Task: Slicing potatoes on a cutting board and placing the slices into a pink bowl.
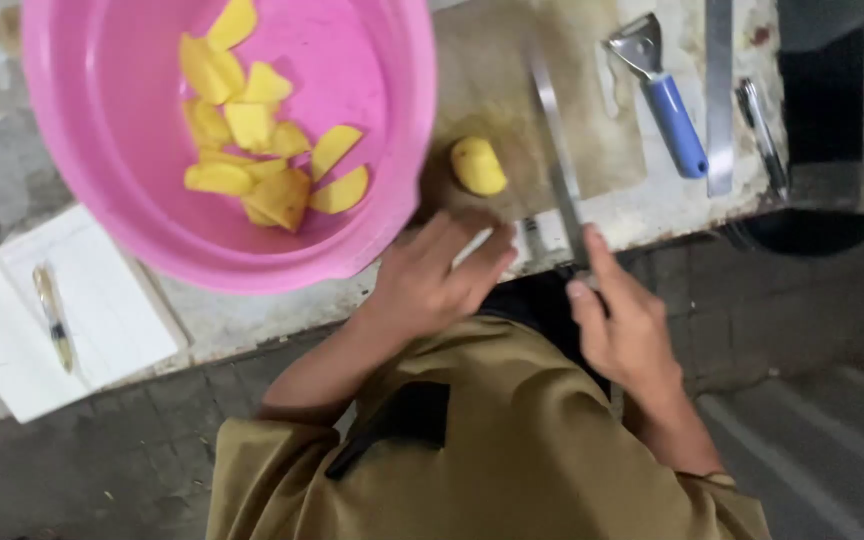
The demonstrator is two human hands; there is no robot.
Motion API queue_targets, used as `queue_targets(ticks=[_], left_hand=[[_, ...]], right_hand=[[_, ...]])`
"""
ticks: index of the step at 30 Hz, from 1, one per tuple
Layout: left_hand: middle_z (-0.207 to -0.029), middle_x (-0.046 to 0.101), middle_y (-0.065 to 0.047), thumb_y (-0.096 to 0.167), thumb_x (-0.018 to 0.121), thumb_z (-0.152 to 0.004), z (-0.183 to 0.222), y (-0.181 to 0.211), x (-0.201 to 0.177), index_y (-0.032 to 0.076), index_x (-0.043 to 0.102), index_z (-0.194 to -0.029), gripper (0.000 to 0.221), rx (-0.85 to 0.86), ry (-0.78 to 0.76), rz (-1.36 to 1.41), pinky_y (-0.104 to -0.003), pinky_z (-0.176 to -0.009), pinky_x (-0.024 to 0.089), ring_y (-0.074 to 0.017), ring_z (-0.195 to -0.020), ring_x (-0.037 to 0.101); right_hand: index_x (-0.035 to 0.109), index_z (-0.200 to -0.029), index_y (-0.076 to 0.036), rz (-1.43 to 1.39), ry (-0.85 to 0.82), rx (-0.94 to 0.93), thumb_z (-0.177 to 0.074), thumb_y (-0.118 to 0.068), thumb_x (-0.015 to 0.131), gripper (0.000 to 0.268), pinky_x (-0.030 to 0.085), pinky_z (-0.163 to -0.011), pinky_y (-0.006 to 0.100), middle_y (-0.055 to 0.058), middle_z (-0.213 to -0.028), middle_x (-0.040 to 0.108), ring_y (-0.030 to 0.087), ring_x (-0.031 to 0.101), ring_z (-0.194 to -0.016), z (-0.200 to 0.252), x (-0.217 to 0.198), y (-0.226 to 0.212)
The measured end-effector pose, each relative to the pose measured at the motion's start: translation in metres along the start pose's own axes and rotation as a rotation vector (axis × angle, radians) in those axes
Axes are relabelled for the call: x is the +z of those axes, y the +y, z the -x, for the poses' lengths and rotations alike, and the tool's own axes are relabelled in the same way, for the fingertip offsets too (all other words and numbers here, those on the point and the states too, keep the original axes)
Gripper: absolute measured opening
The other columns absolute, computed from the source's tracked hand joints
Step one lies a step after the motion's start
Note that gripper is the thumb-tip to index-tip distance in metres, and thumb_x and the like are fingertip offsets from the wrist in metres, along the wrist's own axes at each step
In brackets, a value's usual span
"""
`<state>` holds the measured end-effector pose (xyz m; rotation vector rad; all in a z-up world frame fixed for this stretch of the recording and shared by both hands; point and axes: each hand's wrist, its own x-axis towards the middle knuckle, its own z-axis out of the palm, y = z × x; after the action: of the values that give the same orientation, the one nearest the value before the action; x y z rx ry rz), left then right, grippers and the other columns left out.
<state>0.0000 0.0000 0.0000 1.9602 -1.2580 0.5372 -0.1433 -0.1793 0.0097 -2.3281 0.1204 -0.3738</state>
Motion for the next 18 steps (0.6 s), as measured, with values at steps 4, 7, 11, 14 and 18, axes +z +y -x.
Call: queue_targets(ticks=[4,7,11,14,18], left_hand=[[-0.1,0.068,-0.019,0.011,0.069,-0.093,0.013,-0.025,0.031,0.003,0.067,-0.104,0.014,0.179,-0.094,-0.16,-0.04,-0.076,0.055,-0.036,-0.089,0.066],[-0.105,0.067,-0.021,0.006,0.069,-0.095,0.004,-0.031,0.031,-0.001,0.061,-0.112,0.02,0.142,-0.083,-0.173,-0.051,-0.088,0.054,-0.042,-0.101,0.065],[-0.107,0.065,-0.011,0.027,0.067,-0.095,-0.006,-0.04,0.028,0.005,0.071,-0.105,0.024,-0.095,-0.019,-0.034,-0.041,-0.092,0.054,-0.0312,-0.103,0.065],[-0.101,0.064,-0.011,0.025,0.064,-0.096,-0.008,-0.043,0.031,0.005,0.07,-0.102,0.022,-0.073,0.005,-0.01,-0.039,-0.088,0.055,-0.0284,-0.095,0.066],[-0.097,0.064,-0.011,0.024,0.067,-0.093,-0.013,-0.044,0.031,0.005,0.07,-0.1,0.02,-0.067,0.014,0.009,-0.036,-0.086,0.056,-0.0274,-0.091,0.066]], right_hand=[[0.055,-0.142,-0.001,0.008,0.002,0.029,-0.095,-0.007,0.058,0.047,0.057,-0.074,0.046,0.025,-0.105,0.071,0.039,0.07,-0.092,0.011,0.017,0.002],[0.055,-0.142,-0.005,0.011,-0.029,0.035,-0.095,-0.01,0.057,0.047,0.056,-0.064,0.048,0.02,-0.092,0.071,0.038,0.069,-0.081,0.024,0.025,0.011],[0.054,-0.143,-0.007,0.012,-0.074,0.034,-0.096,-0.012,0.053,0.047,0.05,-0.049,0.046,0.013,-0.077,0.065,0.035,0.064,-0.064,0.017,0.021,0.004],[0.053,-0.144,-0.008,-0.007,-0.093,0.042,-0.097,-0.011,0.051,0.048,0.046,-0.042,0.047,0.014,-0.074,0.063,0.037,0.061,-0.057,0.013,0.02,0.001],[0.055,-0.142,-0.009,0.007,-0.104,0.042,-0.096,-0.012,0.051,0.046,0.043,-0.04,0.045,0.01,-0.073,0.063,0.034,0.059,-0.052,0.014,0.019,0.001]])
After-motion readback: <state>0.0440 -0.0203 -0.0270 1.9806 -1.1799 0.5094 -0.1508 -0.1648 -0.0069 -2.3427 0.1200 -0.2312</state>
